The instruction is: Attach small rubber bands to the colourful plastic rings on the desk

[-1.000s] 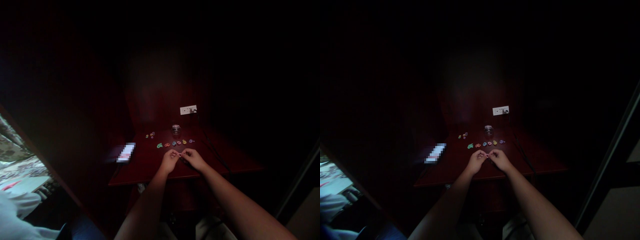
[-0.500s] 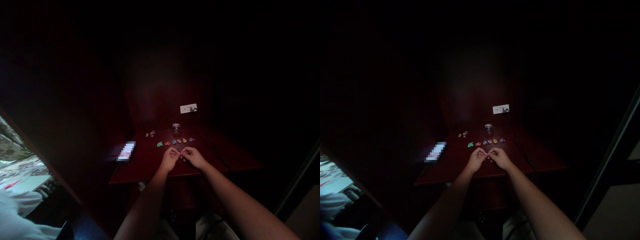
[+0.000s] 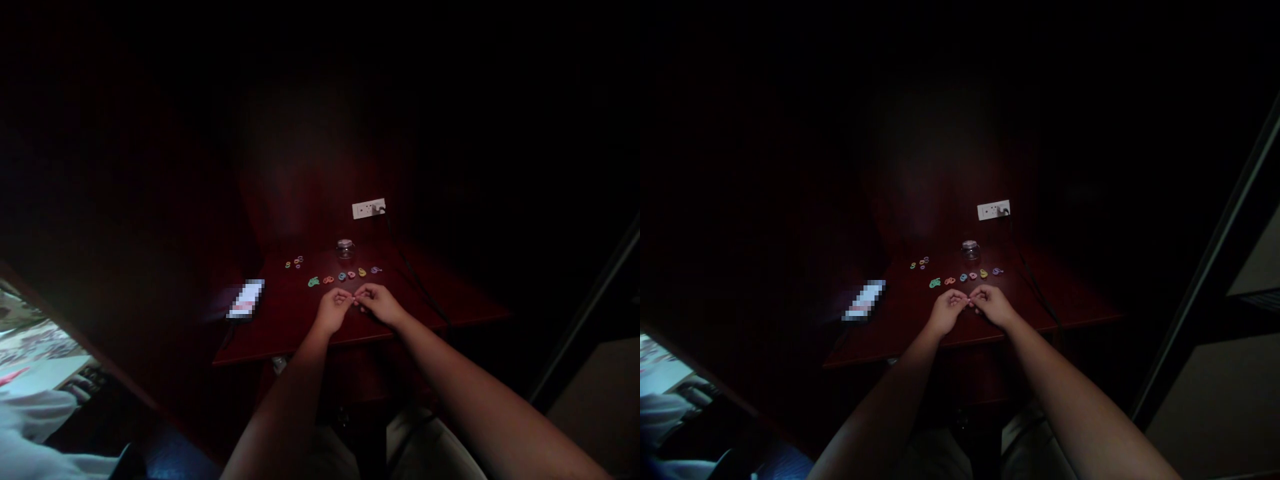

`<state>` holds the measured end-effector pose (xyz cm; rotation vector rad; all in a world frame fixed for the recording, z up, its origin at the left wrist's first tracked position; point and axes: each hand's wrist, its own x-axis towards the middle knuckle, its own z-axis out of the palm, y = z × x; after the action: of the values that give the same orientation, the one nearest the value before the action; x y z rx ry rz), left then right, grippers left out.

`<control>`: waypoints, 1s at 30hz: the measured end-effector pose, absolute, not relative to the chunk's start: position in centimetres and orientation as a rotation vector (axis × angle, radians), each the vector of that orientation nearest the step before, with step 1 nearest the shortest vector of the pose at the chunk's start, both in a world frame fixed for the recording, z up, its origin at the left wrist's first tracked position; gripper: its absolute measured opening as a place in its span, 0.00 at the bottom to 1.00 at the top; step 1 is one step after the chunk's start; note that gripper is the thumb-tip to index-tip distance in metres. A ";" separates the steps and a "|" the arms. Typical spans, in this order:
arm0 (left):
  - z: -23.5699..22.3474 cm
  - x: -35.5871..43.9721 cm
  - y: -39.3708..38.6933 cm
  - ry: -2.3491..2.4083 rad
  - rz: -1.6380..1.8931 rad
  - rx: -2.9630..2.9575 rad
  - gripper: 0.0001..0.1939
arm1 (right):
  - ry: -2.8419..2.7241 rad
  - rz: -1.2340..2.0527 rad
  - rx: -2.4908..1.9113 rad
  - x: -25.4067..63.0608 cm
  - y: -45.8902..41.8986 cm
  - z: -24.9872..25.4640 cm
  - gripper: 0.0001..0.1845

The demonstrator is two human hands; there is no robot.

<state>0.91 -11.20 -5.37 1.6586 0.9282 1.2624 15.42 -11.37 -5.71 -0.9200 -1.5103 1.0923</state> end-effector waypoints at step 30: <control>-5.3 0.8 -11.2 1.002 1.250 1.696 0.08 | -1.626 0.869 -0.999 15.6 -11.9 -5.2 0.11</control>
<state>0.78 -11.23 -5.29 1.6956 1.0018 1.2502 15.60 -11.86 -5.16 -0.9994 -1.6265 0.8686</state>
